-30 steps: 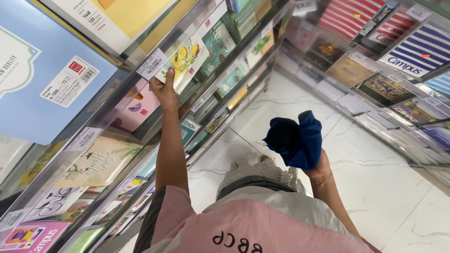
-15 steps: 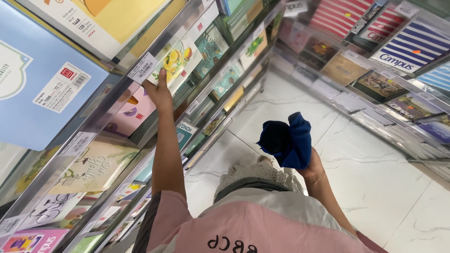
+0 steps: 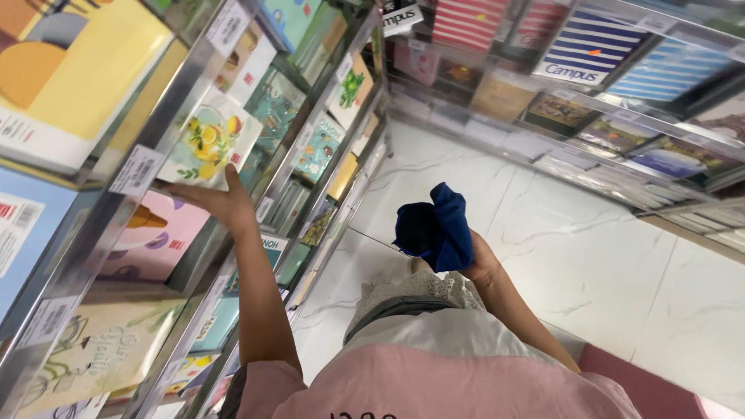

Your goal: Wiping dust off notebooks on a display shelf.

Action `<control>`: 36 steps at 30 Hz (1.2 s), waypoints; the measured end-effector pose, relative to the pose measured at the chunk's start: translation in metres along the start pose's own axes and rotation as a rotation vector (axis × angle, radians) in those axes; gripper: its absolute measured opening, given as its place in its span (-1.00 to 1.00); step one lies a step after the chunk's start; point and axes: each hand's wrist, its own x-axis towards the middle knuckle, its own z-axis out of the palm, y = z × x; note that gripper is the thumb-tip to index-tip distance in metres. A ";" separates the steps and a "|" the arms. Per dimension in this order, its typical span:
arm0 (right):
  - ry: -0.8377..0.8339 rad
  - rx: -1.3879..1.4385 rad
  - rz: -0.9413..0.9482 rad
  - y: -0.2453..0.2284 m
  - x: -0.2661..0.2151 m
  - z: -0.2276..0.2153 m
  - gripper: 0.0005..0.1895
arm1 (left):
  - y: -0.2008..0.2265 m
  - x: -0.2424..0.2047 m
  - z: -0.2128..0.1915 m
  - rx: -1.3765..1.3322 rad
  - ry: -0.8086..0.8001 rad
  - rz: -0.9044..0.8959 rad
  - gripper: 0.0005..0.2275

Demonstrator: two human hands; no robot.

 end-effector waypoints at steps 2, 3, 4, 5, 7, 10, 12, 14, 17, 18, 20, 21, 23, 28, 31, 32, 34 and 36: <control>-0.004 0.034 -0.014 -0.005 -0.004 0.005 -0.47 | 0.048 -0.021 -0.009 -0.001 -0.027 0.003 0.07; -0.018 0.059 -0.011 -0.008 -0.005 0.008 -0.46 | 0.071 -0.032 -0.014 0.010 -0.038 -0.002 0.05; -0.009 0.064 -0.023 -0.011 -0.006 0.006 -0.46 | 0.084 -0.045 -0.010 0.001 -0.051 0.003 0.05; -0.013 0.047 -0.018 -0.014 -0.007 0.004 -0.46 | 0.096 -0.058 -0.007 -0.022 -0.060 -0.005 -0.01; -0.009 0.031 -0.017 -0.020 -0.011 0.000 -0.47 | 0.113 -0.081 0.001 -0.047 -0.077 -0.015 -0.06; -0.030 0.032 -0.009 -0.033 -0.014 -0.005 -0.46 | 0.121 -0.100 0.017 -0.042 -0.211 0.060 -0.10; 0.009 0.026 -0.015 -0.042 -0.016 -0.011 -0.46 | 0.120 -0.108 0.028 0.210 -0.296 0.121 -0.07; 0.032 -0.002 -0.020 -0.050 -0.015 -0.033 -0.47 | 0.122 -0.111 0.033 0.310 -0.318 0.134 -0.07; 0.067 -0.005 -0.020 -0.062 -0.015 -0.046 -0.48 | 0.121 -0.117 0.034 0.469 -0.338 0.170 -0.05; 0.086 0.030 -0.024 -0.065 -0.016 -0.048 -0.49 | 0.119 -0.120 0.032 0.524 -0.345 0.200 -0.04; 0.064 0.022 -0.018 -0.068 -0.012 -0.059 -0.50 | 0.109 -0.120 0.034 0.587 -0.359 0.202 -0.02; 0.051 0.027 -0.027 -0.069 -0.010 -0.064 -0.51 | 0.105 -0.120 0.035 0.641 -0.385 0.219 0.00; 0.069 0.020 -0.022 -0.068 -0.008 -0.069 -0.51 | 0.104 -0.119 0.039 0.663 -0.399 0.207 0.03; 0.141 -0.031 0.008 -0.064 -0.002 -0.074 -0.50 | 0.119 -0.113 0.038 0.730 -0.480 0.128 0.12; 0.188 -0.041 0.037 -0.059 0.006 -0.089 -0.51 | 0.126 -0.112 0.035 0.760 -0.507 0.085 0.15; 0.184 -0.015 0.041 -0.056 0.008 -0.098 -0.53 | 0.126 -0.112 0.034 0.779 -0.525 0.085 0.13; 0.185 0.015 0.049 -0.053 0.009 -0.110 -0.55 | 0.120 -0.116 0.034 0.802 -0.551 0.084 0.12; 0.200 -0.020 0.033 -0.054 0.010 -0.114 -0.60 | 0.110 -0.118 0.039 0.853 -0.461 0.199 0.07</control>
